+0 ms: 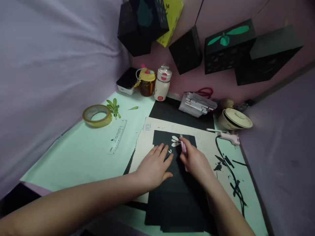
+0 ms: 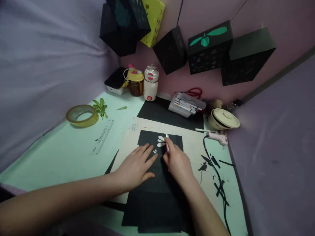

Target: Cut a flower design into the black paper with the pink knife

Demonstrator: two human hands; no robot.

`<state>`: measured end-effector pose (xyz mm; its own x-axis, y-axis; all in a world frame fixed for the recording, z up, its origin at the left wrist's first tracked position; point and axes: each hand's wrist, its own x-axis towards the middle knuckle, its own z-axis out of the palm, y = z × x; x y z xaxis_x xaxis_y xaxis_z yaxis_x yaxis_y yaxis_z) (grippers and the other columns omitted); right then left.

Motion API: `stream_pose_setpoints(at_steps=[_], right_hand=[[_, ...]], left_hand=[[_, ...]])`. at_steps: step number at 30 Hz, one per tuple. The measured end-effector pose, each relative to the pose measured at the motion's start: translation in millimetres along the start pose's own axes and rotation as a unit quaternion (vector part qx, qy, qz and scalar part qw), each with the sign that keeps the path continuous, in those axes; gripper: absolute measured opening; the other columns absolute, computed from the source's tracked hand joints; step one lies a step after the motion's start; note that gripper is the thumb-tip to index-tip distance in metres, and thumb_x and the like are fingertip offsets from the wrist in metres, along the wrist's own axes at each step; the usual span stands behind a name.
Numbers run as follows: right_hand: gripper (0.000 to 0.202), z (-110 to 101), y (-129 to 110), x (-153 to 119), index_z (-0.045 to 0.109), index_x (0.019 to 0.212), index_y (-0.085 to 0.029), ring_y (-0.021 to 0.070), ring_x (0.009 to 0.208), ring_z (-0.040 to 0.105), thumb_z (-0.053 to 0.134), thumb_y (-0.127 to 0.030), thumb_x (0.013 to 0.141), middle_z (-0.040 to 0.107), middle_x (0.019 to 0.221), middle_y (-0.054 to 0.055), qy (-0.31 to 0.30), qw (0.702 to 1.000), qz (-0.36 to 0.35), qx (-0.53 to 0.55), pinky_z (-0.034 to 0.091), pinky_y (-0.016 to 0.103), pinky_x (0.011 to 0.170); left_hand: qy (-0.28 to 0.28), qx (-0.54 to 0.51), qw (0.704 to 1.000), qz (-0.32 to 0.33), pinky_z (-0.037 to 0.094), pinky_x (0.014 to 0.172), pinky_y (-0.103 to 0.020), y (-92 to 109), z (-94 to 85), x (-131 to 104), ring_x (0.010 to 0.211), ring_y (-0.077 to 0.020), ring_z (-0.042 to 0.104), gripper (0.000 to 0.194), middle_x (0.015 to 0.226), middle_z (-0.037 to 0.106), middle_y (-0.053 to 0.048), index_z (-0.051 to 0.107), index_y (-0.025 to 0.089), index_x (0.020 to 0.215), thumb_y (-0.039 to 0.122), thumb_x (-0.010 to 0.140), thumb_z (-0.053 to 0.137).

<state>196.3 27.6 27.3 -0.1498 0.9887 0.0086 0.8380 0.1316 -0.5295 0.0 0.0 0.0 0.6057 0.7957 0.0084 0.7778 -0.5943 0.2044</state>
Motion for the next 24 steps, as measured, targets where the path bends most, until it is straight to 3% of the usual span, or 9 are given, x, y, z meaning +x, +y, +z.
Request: stream_pose_setpoints(at_steps=[3, 5, 7, 10, 14, 16, 19, 21, 24], right_hand=[[0.028, -16.4, 6.3, 2.7, 0.065, 0.106, -0.032, 0.0227, 0.073, 0.064, 0.056, -0.03, 0.08, 0.069, 0.085, 0.002, 0.032, 0.967, 0.027, 0.252, 0.048, 0.034, 0.065], [0.029, -28.3, 10.6, 3.3, 0.064, 0.106, -0.033, 0.0226, 0.074, 0.065, 0.057, -0.037, 0.078, 0.07, 0.083, 0.001, 0.002, 0.885, 0.059, 0.461, 0.05, 0.035, 0.064], [0.04, -35.3, 14.2, 2.4, 0.062, 0.113, -0.036, 0.0246, 0.093, 0.067, 0.06, -0.045, 0.074, 0.072, 0.1, 0.003, -0.021, 0.807, 0.071, 0.585, 0.052, 0.038, 0.074], [0.061, -35.3, 19.0, 1.6, 0.054, 0.126, -0.04, 0.0238, 0.119, 0.057, 0.061, -0.061, 0.069, 0.062, 0.129, 0.002, -0.016, 0.765, 0.072, 0.64, 0.051, 0.039, 0.086], [0.075, -25.6, 23.4, 7.5, 0.055, 0.125, -0.035, 0.0228, 0.118, 0.056, 0.063, -0.074, 0.062, 0.059, 0.13, 0.005, 0.03, 0.763, 0.059, 0.643, 0.053, 0.035, 0.082], [0.053, -19.5, 23.1, 12.8, 0.063, 0.11, -0.031, 0.0177, 0.083, 0.063, 0.074, -0.058, 0.066, 0.068, 0.1, 0.004, 0.056, 0.769, 0.077, 0.632, 0.051, 0.028, 0.064], [0.014, -9.3, 19.1, 19.8, 0.063, 0.087, -0.026, 0.0075, 0.043, 0.037, 0.071, -0.033, 0.078, 0.049, 0.052, -0.007, 0.092, 0.788, 0.119, 0.597, 0.032, 0.019, 0.043], [0.013, -2.5, 15.9, 22.6, 0.059, 0.079, -0.024, 0.0073, 0.041, 0.032, 0.067, -0.033, 0.082, 0.04, 0.047, -0.009, 0.098, 0.809, 0.125, 0.566, 0.026, 0.019, 0.042], [0.017, 4.8, 13.9, 22.8, 0.057, 0.075, -0.022, 0.0084, 0.05, 0.042, 0.072, -0.03, 0.078, 0.049, 0.058, -0.006, 0.089, 0.876, 0.12, 0.459, 0.033, 0.02, 0.047]], left_hand=[[-0.017, -0.009, 1.0, 0.015, 0.024, 0.111, -0.051, -1.9, -0.6, 4.2, 0.141, -0.0382, 0.026, 0.066, 0.153, 0.031, -0.019, 0.044, 0.018, 0.141, 0.059, 0.089, 0.053], [-0.02, -0.012, 0.999, 0.029, 0.025, 0.111, -0.05, -4.2, -1.2, 8.2, 0.142, -0.0383, 0.025, 0.066, 0.153, 0.03, -0.019, 0.044, 0.019, 0.141, 0.058, 0.089, 0.053], [-0.017, -0.011, 0.999, 0.046, 0.026, 0.11, -0.05, -7.0, -1.8, 12.6, 0.141, -0.0386, 0.025, 0.066, 0.153, 0.031, -0.02, 0.044, 0.018, 0.141, 0.058, 0.089, 0.053], [-0.013, -0.011, 0.998, 0.064, 0.026, 0.11, -0.05, -12.0, -1.8, 18.3, 0.141, -0.0388, 0.027, 0.067, 0.151, 0.033, -0.02, 0.045, 0.018, 0.14, 0.059, 0.088, 0.053], [-0.001, -0.032, 0.996, 0.082, 0.023, 0.111, -0.05, -20.0, 0.2, 21.1, 0.141, -0.0378, 0.026, 0.069, 0.152, 0.033, -0.018, 0.044, 0.019, 0.141, 0.063, 0.088, 0.05], [0.008, -0.052, 0.994, 0.092, 0.022, 0.112, -0.051, -23.7, 1.4, 20.1, 0.141, -0.0375, 0.026, 0.07, 0.152, 0.033, -0.017, 0.042, 0.021, 0.141, 0.066, 0.088, 0.046], [0.026, -0.069, 0.992, 0.099, 0.023, 0.111, -0.053, -27.1, 2.8, 17.1, 0.139, -0.0392, 0.029, 0.072, 0.151, 0.034, -0.018, 0.043, 0.02, 0.14, 0.069, 0.087, 0.047], [0.05, -0.07, 0.991, 0.105, 0.024, 0.111, -0.055, -27.6, 3.5, 15.3, 0.137, -0.0402, 0.031, 0.072, 0.148, 0.037, -0.02, 0.046, 0.018, 0.138, 0.067, 0.086, 0.05], [0.088, -0.067, 0.988, 0.109, 0.027, 0.111, -0.055, -27.3, 3.6, 14.1, 0.137, -0.0408, 0.033, 0.07, 0.145, 0.041, -0.021, 0.05, 0.015, 0.134, 0.065, 0.085, 0.053]])
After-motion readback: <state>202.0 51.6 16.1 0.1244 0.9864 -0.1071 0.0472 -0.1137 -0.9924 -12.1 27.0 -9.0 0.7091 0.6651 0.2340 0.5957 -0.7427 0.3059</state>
